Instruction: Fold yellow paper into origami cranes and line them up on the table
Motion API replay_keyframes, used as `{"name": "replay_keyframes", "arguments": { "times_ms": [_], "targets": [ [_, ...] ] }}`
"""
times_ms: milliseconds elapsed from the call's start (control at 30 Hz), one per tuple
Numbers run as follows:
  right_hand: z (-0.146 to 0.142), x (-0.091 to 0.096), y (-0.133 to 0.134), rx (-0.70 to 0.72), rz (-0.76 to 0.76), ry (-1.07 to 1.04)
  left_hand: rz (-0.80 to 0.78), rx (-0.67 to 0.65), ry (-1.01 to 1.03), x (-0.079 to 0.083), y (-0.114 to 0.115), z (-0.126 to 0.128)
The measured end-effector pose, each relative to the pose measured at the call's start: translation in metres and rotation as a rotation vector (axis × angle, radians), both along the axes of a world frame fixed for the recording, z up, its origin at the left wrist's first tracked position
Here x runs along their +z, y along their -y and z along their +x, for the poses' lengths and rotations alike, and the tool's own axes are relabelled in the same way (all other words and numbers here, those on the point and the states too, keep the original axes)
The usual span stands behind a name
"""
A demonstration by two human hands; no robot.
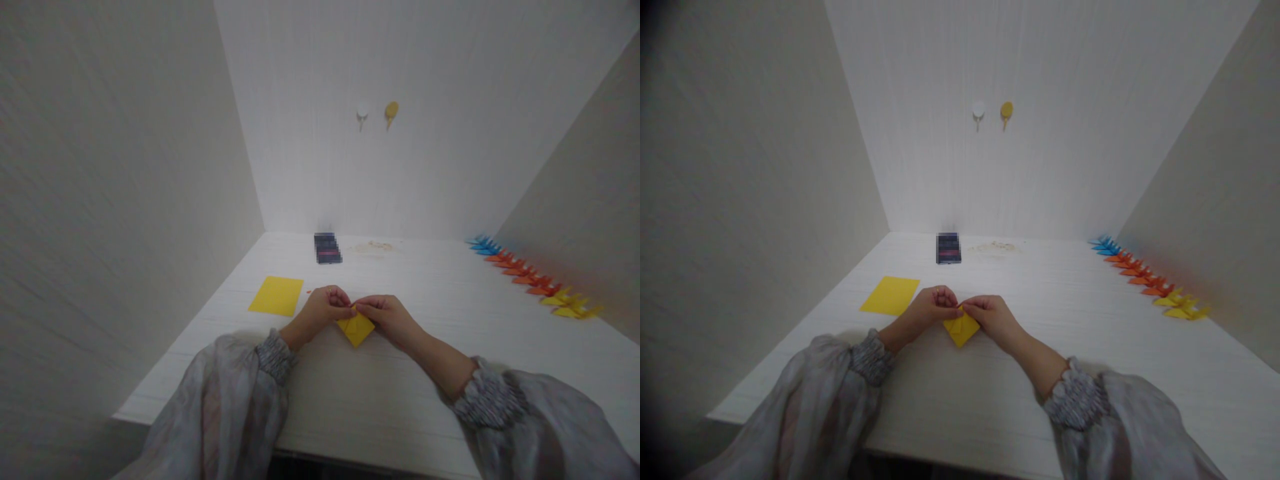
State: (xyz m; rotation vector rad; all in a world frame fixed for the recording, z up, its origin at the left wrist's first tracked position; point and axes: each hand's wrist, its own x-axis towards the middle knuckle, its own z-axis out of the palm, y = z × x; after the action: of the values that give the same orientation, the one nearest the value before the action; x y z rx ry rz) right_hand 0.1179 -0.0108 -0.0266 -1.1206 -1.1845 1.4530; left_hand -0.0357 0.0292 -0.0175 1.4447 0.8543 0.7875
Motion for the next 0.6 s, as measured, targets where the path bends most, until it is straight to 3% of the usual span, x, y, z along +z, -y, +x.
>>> {"name": "replay_keyframes", "arguments": {
  "times_ms": [367,600],
  "targets": [
    [-0.0030,-0.0011,-0.0028,-0.069,0.039,0.091,0.067,0.030,-0.038,-0.0019,-0.0003,0.0012],
    [-0.0004,-0.0025,-0.0042,-0.166,0.091,0.152,-0.006,-0.063,-0.036,-0.0080,-0.0015,0.0019]
  ]
}}
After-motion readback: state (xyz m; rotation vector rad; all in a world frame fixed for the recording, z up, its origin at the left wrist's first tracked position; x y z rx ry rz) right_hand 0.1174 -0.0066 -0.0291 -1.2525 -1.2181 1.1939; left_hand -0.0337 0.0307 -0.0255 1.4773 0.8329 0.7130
